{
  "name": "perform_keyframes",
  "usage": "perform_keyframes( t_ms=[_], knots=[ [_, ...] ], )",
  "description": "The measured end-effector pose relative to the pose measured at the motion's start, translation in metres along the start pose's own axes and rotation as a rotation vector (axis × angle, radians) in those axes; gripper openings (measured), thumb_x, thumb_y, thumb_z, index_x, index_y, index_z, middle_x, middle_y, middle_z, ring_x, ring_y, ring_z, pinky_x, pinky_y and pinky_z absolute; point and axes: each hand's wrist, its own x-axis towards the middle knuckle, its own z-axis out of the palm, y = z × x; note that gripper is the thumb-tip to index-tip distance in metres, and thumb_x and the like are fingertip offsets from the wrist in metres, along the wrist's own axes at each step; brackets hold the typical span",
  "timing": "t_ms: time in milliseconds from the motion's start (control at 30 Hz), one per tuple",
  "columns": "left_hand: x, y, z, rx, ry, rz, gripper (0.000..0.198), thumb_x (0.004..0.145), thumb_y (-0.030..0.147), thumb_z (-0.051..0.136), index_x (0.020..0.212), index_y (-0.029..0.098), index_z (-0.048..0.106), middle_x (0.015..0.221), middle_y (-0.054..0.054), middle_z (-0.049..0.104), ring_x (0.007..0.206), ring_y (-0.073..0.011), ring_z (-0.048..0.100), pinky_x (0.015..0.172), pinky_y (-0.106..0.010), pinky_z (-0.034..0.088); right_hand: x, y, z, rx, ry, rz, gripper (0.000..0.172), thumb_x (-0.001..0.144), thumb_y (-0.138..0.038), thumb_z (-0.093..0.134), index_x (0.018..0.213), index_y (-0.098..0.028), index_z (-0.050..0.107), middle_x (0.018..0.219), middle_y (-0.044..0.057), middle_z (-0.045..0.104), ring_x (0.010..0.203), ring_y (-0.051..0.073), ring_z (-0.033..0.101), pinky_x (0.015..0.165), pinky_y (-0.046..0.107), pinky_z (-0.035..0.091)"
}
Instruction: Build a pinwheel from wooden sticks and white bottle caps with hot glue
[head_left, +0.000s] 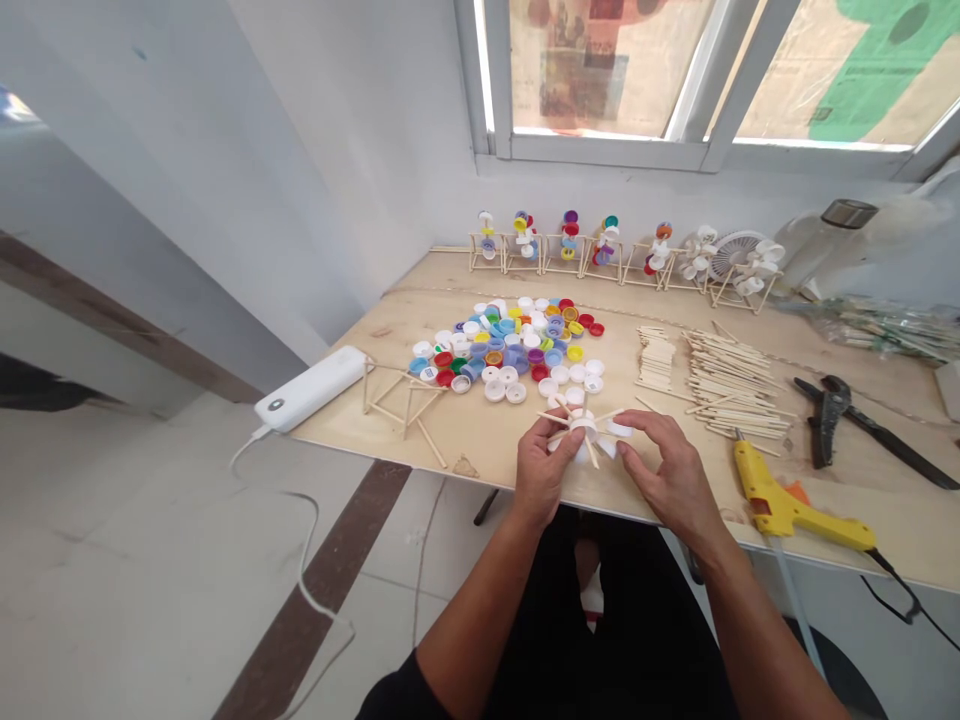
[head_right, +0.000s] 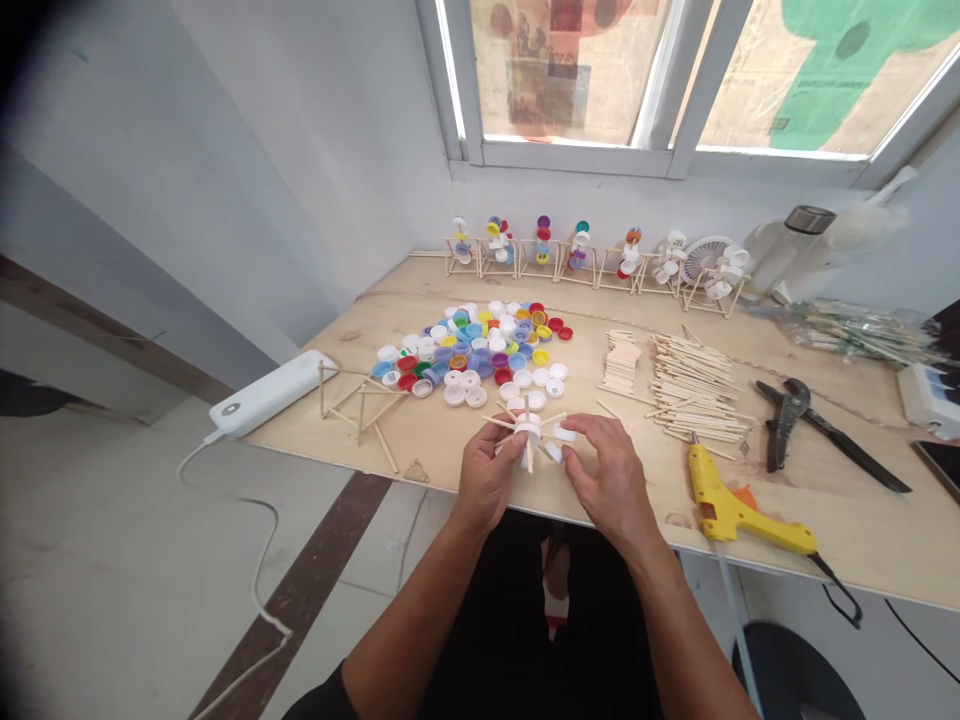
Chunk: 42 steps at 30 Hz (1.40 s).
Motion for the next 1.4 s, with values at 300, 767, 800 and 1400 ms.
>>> perform_keyframes(
  t_ms=[300,767,800,1400],
  knots=[
    [0.0002,-0.0001,0.0,0.026,0.017,0.008,0.037,0.066,0.032,0.076,0.098,0.016,0.068,0.091,-0.005,0.071,0.08,-0.0161,0.064,0.077,-0.026,0.047,0.0034,-0.0006,-0.0003,-0.008,-0.003,0.0,0.022,0.083,-0.023,0.053,0.103,-0.024,0.061,0.106,0.007,0.067,0.103,0.025,0.059,0.092,0.045,0.045],
    [0.0,0.0001,-0.0007,0.049,0.003,0.017,0.035,0.068,0.032,0.075,0.098,0.016,0.068,0.092,-0.005,0.071,0.08,-0.0161,0.064,0.077,-0.026,0.047,0.0026,0.0015,0.0015,-0.024,0.001,-0.014,0.022,0.083,-0.023,0.053,0.104,-0.023,0.06,0.106,0.008,0.067,0.104,0.024,0.059,0.092,0.044,0.045],
    [0.0,0.0001,-0.0008,0.056,0.008,0.019,0.035,0.068,0.032,0.075,0.098,0.016,0.068,0.092,-0.006,0.071,0.081,-0.0166,0.064,0.077,-0.026,0.047,0.0026,0.0014,0.0013,-0.026,-0.003,-0.01,0.022,0.083,-0.023,0.053,0.104,-0.023,0.06,0.106,0.008,0.067,0.104,0.024,0.059,0.092,0.044,0.045],
    [0.0002,-0.0002,-0.0007,0.061,0.011,0.016,0.036,0.067,0.032,0.076,0.098,0.016,0.068,0.091,-0.005,0.071,0.08,-0.0159,0.063,0.076,-0.026,0.047,0.0008,0.0015,0.0007,-0.033,-0.025,0.028,0.022,0.083,-0.026,0.053,0.103,-0.023,0.061,0.106,0.008,0.067,0.104,0.025,0.059,0.092,0.045,0.046]
  ],
)
